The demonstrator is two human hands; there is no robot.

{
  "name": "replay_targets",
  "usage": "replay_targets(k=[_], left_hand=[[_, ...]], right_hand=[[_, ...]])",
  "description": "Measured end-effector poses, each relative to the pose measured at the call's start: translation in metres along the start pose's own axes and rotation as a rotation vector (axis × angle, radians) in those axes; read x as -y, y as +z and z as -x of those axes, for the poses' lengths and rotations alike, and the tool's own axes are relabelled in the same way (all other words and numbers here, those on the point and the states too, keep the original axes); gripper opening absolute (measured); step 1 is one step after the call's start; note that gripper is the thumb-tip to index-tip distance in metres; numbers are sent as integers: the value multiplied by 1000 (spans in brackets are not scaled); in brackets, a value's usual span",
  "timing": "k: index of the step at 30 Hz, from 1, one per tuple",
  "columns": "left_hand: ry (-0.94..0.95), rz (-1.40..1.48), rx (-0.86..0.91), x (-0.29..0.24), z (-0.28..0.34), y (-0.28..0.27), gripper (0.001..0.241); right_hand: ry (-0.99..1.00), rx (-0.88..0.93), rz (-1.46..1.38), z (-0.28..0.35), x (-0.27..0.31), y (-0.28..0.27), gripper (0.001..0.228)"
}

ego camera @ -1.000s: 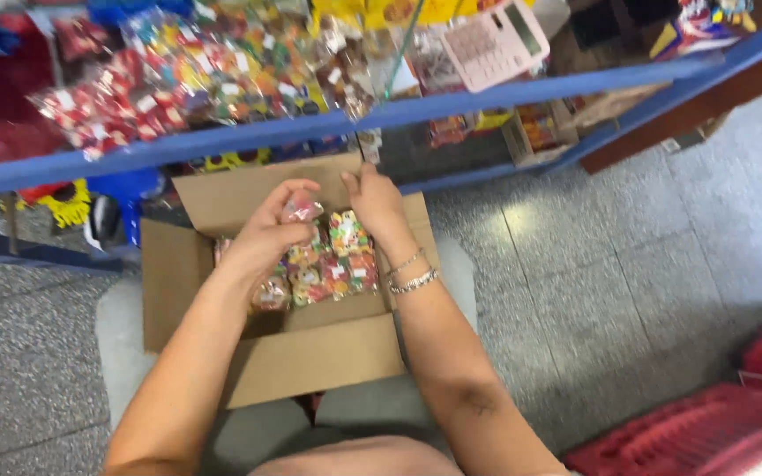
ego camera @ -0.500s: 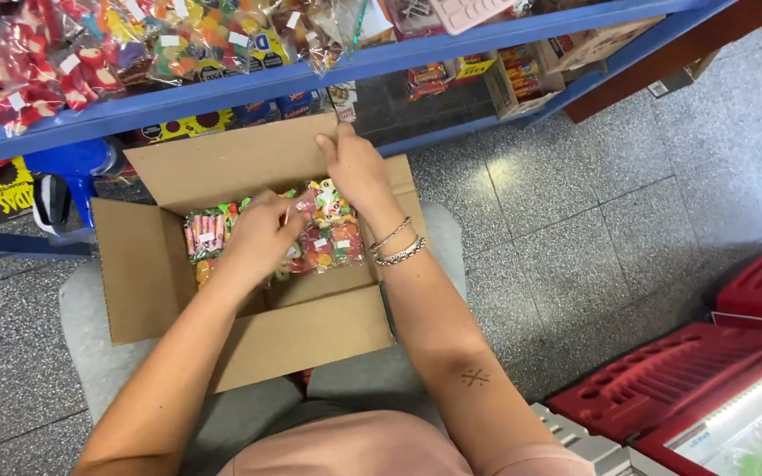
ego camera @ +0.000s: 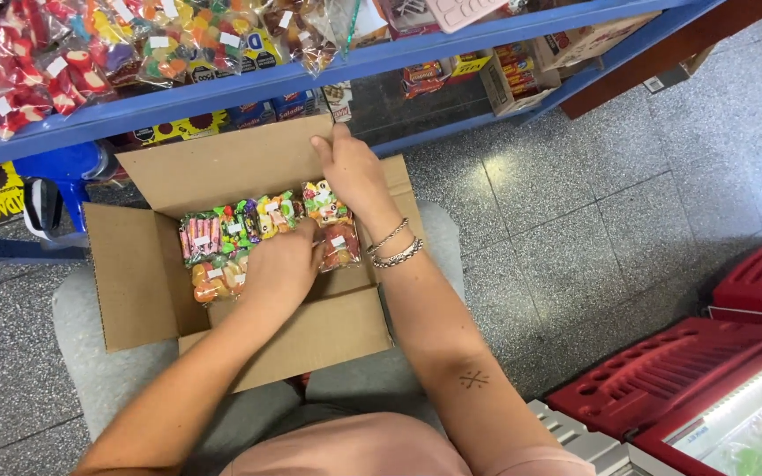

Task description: Packing individually wrapped candy packets from a display shelf into a cardboard box.

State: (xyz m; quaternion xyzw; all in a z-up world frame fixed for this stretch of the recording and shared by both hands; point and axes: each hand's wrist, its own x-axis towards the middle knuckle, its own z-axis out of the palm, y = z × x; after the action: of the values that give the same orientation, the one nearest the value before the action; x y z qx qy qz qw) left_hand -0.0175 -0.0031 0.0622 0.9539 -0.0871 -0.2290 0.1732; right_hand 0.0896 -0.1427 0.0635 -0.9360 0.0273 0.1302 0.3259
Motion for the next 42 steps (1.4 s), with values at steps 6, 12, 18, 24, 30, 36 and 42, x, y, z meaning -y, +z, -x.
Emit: replay_targets(k=[6, 12, 18, 24, 30, 36, 42], left_hand=[[246, -157, 54, 19, -16, 70, 19], [293, -139, -32, 28, -21, 76, 29], [429, -188, 30, 20, -17, 55, 30], [428, -42, -12, 21, -19, 13, 20], [450, 172, -595, 62, -14, -33, 14], [464, 175, -658, 81, -37, -4, 15], [536, 135, -495, 69, -32, -4, 20]], right_hand=[[-4, 14, 1, 3, 4, -3, 47], [0, 26, 16, 1, 5, -2, 47], [-4, 23, 14, 1, 3, -3, 46], [-19, 1, -5, 6, 6, -5, 46], [-20, -43, -22, 9, 6, 0, 49], [-99, -77, -118, 3, -3, 3, 53], [-75, -119, -141, -11, -23, 23, 54]])
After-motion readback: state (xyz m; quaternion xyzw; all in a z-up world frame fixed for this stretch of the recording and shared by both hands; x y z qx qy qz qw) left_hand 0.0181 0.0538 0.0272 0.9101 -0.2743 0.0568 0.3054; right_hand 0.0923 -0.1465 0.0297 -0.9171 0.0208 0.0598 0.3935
